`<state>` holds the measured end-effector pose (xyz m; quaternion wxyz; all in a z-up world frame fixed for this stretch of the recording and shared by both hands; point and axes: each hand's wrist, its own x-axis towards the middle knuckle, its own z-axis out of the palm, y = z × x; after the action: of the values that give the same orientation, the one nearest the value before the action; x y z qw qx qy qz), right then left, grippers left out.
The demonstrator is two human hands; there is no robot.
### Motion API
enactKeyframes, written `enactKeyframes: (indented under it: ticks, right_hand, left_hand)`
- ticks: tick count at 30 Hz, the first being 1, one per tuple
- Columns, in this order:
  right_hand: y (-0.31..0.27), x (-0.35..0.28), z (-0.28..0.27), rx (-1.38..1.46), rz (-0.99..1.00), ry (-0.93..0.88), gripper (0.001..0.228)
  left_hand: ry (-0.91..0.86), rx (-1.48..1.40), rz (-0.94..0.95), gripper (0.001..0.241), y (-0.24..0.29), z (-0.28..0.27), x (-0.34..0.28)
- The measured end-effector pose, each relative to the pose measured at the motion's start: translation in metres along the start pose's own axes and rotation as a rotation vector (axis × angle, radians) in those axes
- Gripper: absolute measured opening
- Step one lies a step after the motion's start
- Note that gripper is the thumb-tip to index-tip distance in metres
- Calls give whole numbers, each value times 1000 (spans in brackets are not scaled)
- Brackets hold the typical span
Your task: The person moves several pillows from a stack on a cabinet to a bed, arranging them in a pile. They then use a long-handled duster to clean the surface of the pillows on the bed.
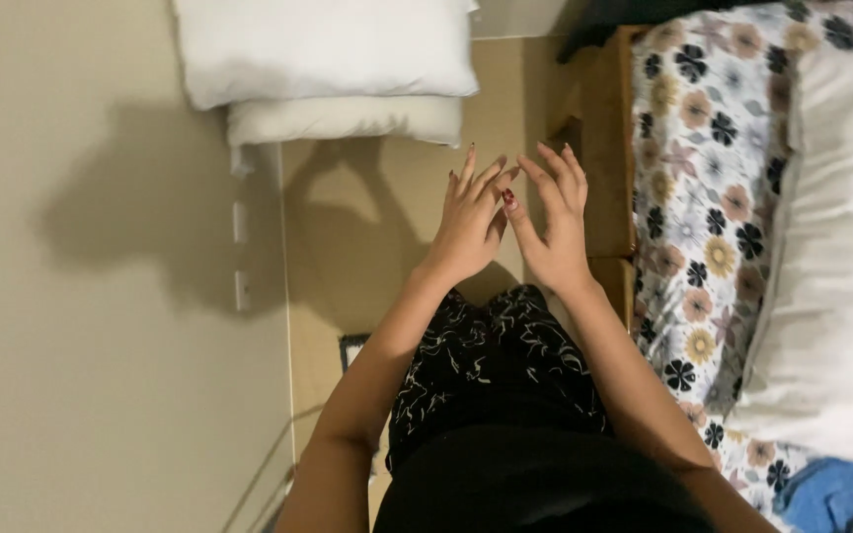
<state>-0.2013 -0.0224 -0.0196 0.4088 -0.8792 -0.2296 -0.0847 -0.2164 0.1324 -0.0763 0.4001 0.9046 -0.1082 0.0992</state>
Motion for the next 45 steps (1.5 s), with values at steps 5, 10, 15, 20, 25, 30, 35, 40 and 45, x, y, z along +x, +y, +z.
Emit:
enactKeyframes:
  ticks: [5, 10, 15, 20, 25, 30, 35, 40, 45]
  right_hand:
    - [-11, 29, 33, 70, -118, -127, 45]
    - [-12, 66, 64, 94, -190, -209, 44]
    - [5, 116, 98, 143, -216, -286, 43]
    - [31, 185, 131, 152, -236, -352, 42]
    - [79, 242, 167, 104, -240, -436, 43]
    - [125, 284, 204, -10, -226, -558, 45]
    - [145, 314, 239, 106, -67, -556, 39]
    - [162, 334, 283, 291, 214, -665, 40]
    - [139, 345, 337, 448, 457, -688, 44]
  left_hand:
    - [135, 13, -113, 57, -25, -24, -15]
    - [220, 37, -275, 49, -54, -46, -19]
    - [333, 71, -353, 47, -102, -60, -3]
    - [425, 104, -433, 51, -154, -85, 48]
    - [507, 56, -461, 46, -191, -101, 95]
    - [578, 61, -417, 41, -237, -97, 117]
    - [613, 26, -430, 38, -272, -116, 125]
    - [600, -12, -515, 35, -318, -145, 133]
    - [503, -70, -521, 34, -395, -162, 149]
